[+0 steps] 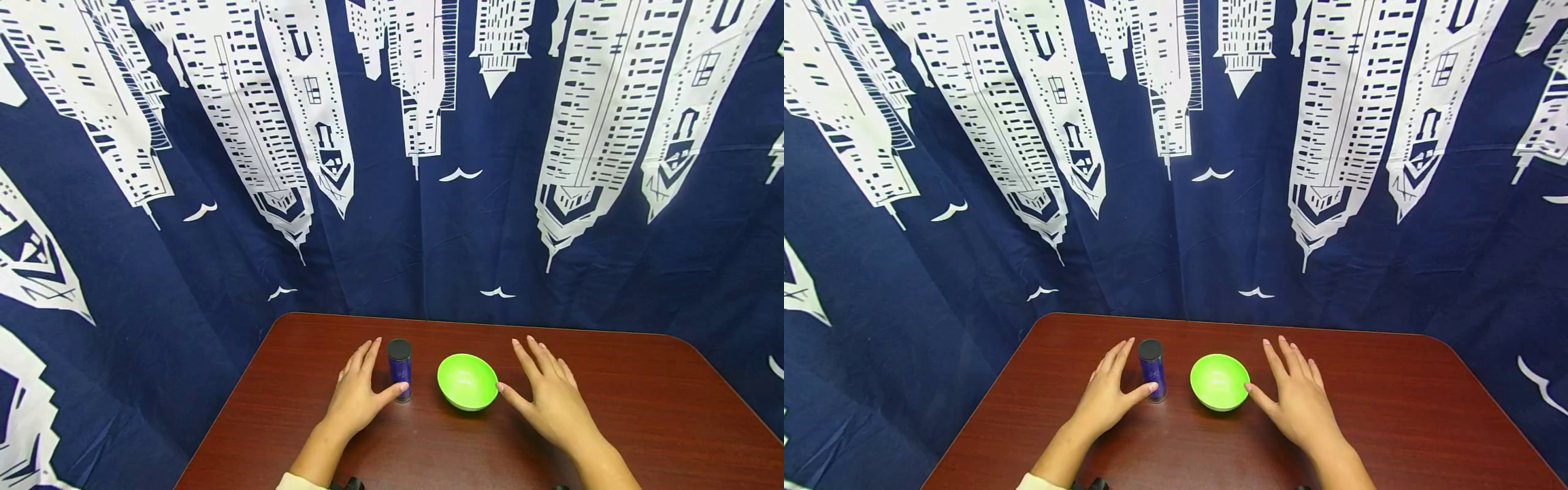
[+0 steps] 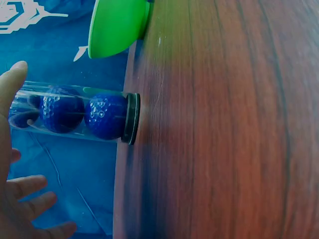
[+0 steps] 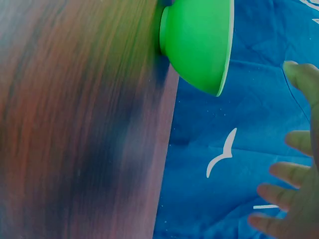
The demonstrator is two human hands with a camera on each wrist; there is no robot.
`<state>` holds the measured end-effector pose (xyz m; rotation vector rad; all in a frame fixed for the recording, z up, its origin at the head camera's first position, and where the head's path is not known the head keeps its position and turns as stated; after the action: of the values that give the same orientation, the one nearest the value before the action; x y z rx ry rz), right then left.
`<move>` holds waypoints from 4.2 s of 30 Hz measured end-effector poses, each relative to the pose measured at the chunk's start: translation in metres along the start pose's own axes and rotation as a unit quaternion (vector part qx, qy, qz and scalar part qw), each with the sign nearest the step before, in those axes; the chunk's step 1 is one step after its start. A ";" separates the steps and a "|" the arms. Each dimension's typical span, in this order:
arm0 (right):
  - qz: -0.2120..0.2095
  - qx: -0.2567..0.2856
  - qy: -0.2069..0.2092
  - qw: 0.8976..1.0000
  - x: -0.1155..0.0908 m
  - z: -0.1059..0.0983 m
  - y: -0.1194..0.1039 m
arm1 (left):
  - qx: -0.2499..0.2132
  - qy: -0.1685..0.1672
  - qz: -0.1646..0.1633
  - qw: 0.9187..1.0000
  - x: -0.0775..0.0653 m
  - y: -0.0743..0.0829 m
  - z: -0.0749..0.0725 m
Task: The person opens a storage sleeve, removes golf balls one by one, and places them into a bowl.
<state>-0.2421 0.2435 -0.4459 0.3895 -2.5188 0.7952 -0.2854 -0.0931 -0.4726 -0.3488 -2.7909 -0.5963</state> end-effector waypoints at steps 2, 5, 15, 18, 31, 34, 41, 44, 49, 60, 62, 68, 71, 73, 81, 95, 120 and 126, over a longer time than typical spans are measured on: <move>-0.013 0.009 0.010 1.000 0.000 0.000 -0.002 | -0.020 0.004 0.001 1.000 0.000 0.000 -0.001; -0.014 0.022 0.007 1.000 0.000 0.001 -0.003 | -0.047 0.004 -0.001 0.999 0.000 0.001 -0.002; -0.029 0.058 0.012 0.998 0.000 0.008 -0.007 | -0.172 -0.035 -0.016 0.984 -0.001 0.003 0.011; -0.029 0.075 0.009 0.997 -0.001 0.011 -0.009 | -0.181 -0.038 -0.018 0.983 -0.001 0.005 0.015; -0.005 0.119 -0.017 0.993 -0.005 0.019 -0.015 | -0.253 -0.059 -0.059 0.964 0.001 0.006 0.027; -0.004 0.131 -0.019 0.991 -0.005 0.020 -0.017 | -0.266 -0.063 -0.069 0.959 0.002 0.007 0.029; -0.006 0.136 -0.020 0.990 -0.006 0.024 -0.021 | -0.247 -0.044 -0.076 0.965 0.003 0.009 0.032; -0.007 0.140 -0.022 0.990 -0.005 0.025 -0.023 | -0.228 -0.033 -0.072 0.970 0.005 0.010 0.033; -0.004 0.151 -0.028 0.988 -0.005 0.027 -0.025 | -0.227 -0.030 -0.070 0.971 0.005 0.010 0.032; -0.025 0.165 -0.015 0.986 -0.001 0.027 -0.032 | -0.232 -0.038 -0.048 0.971 0.001 0.019 0.024; -0.029 0.170 -0.015 0.985 0.000 0.026 -0.034 | -0.228 -0.034 -0.038 0.972 0.000 0.022 0.022; -0.031 0.191 -0.012 0.981 0.004 0.027 -0.040 | -0.233 -0.028 -0.019 0.972 -0.002 0.028 0.021; -0.031 0.203 -0.010 0.979 0.006 0.027 -0.044 | -0.228 -0.028 -0.014 0.973 -0.003 0.031 0.020; -0.033 0.208 -0.011 0.978 0.007 0.027 -0.047 | -0.224 -0.027 -0.014 0.974 -0.003 0.033 0.020; -0.045 0.214 -0.009 0.976 0.009 0.031 -0.055 | -0.195 -0.014 0.000 0.981 -0.006 0.041 0.018; -0.045 0.245 -0.046 0.967 0.009 0.041 -0.065 | -0.142 -0.024 0.052 0.988 -0.011 0.050 0.019; -0.117 0.239 -0.056 0.962 0.006 0.028 -0.075 | -0.067 -0.028 0.111 0.991 -0.017 0.062 0.015; -0.087 0.247 -0.091 0.961 0.006 0.025 -0.073 | -0.072 -0.034 0.125 0.989 -0.017 0.062 0.016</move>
<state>-0.2268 0.1705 -0.4273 0.8724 -2.3757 1.3696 -0.2545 -0.0340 -0.4690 -0.7496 -2.7125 -0.7385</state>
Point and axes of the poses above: each hand's wrist, its own x-axis towards the middle knuckle, its own z-axis out of the palm, y = z × x, the point moved 3 cm from there along x, towards the middle knuckle, and after that the axes turned 13 degrees about x, right-handed, at the moved point
